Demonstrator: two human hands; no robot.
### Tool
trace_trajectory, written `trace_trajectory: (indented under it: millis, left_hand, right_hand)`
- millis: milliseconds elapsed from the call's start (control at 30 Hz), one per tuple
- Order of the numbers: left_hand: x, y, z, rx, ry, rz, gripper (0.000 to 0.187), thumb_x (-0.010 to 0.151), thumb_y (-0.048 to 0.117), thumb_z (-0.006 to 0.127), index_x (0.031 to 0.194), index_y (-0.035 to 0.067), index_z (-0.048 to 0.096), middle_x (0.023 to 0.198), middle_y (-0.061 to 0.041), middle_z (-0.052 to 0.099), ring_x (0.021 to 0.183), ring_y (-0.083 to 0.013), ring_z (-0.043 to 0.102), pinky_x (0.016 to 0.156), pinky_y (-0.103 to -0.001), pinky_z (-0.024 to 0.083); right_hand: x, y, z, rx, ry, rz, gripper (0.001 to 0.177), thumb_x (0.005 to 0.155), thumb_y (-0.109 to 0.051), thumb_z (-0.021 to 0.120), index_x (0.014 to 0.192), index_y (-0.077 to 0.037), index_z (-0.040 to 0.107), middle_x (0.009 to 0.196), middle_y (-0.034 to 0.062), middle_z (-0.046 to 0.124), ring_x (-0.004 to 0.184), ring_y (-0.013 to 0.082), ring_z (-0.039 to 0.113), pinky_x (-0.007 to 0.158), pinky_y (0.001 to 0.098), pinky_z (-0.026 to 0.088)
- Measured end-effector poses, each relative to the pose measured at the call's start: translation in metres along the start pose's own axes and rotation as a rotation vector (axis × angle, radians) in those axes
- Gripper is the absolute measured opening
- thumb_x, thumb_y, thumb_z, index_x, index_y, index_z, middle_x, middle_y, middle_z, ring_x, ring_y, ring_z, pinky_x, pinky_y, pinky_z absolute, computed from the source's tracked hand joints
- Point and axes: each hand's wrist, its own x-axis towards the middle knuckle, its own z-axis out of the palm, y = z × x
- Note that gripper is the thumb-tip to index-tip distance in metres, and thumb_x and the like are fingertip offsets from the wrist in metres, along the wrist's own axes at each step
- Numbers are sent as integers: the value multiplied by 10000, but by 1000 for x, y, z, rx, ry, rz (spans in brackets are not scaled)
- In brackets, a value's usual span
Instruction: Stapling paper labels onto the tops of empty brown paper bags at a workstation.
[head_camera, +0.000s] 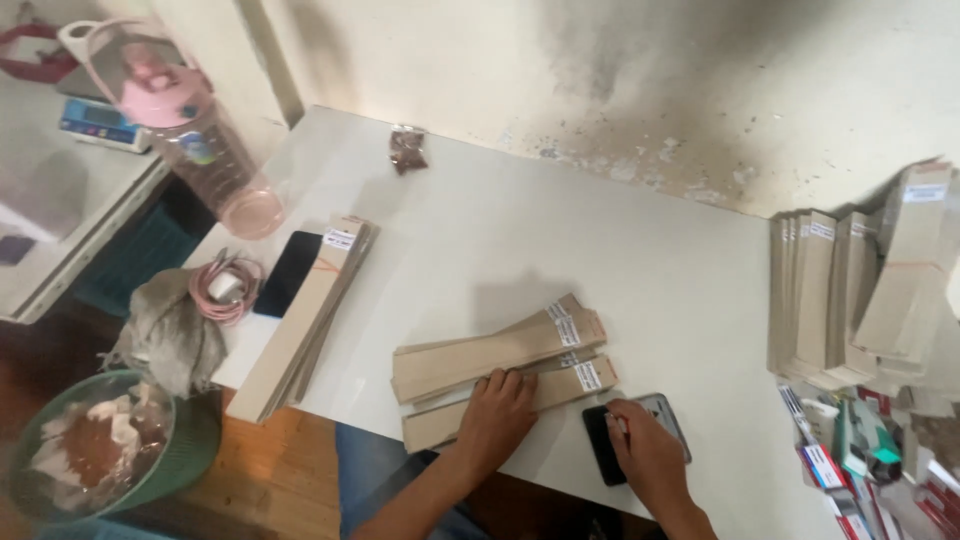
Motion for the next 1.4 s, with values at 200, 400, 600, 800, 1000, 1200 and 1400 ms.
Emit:
trace_trajectory:
  millis: [200, 400, 600, 800, 1000, 1200, 1400]
  left_hand:
    - [-4, -5, 11, 13, -98, -25, 572, 746, 300, 772, 1236, 37, 637, 1000, -94, 590, 937, -309, 559, 709, -426, 502]
    - [2, -5, 20, 89, -58, -21, 523, 750, 341, 676, 1185, 52, 641, 965, -92, 591, 888, -317, 566, 710, -457, 487]
    - [0, 0, 10, -60, -246, -66, 528, 891, 353, 771, 1283, 22, 649, 1082, -151, 629, 987, -336, 644, 760, -452, 553]
    - [5, 6, 14, -14, -335, -90, 566, 878, 421, 762, 1315, 76, 662, 1093, -129, 645, 1050, -335, 645, 831, -466, 545]
    - [36, 32, -8, 33, -388, -72, 695, 881, 428, 770, 1428, 48, 574, 1149, -154, 654, 1081, -332, 651, 871, -450, 538]
    - [39, 40, 28, 51, -268, -19, 619, 786, 380, 849, 1268, 45, 655, 1016, -122, 601, 960, -313, 618, 747, -418, 499]
    - [33, 34, 13, 34, -271, -15, 777, 750, 472, 870, 1354, 51, 620, 1087, -143, 618, 1024, -339, 635, 783, -437, 519]
  right_hand:
    - [5, 10, 9, -62, 129, -214, 160, 968, -268, 609, 1111, -230, 668, 1035, -63, 752, 847, 177, 729, 612, 383, 532]
    - [9, 5, 0, -30, 54, -142, 142, 979, -287, 565, 1091, -240, 637, 1074, -30, 721, 946, 246, 699, 666, 458, 510]
    - [-5, -9, -18, -107, -7, 36, 221, 1070, -362, 500, 1202, -222, 609, 1002, 60, 731, 1020, 254, 727, 874, 435, 584]
    - [-8, 8, -6, -61, 170, -86, 174, 1059, -361, 555, 1140, -216, 605, 1017, 36, 745, 1009, 227, 734, 844, 389, 590]
    - [-13, -5, -10, -50, 185, -142, 172, 1044, -282, 604, 1165, -164, 631, 1056, 44, 754, 1019, 222, 737, 866, 374, 591]
    - [-13, 2, -6, -11, 191, -149, 162, 1045, -265, 611, 1149, -150, 655, 1090, 38, 755, 1055, 224, 730, 896, 373, 583]
    - [-9, 3, -10, 11, 139, -99, 234, 1061, -321, 577, 1199, -149, 655, 1140, 45, 753, 1104, 231, 717, 947, 390, 571]
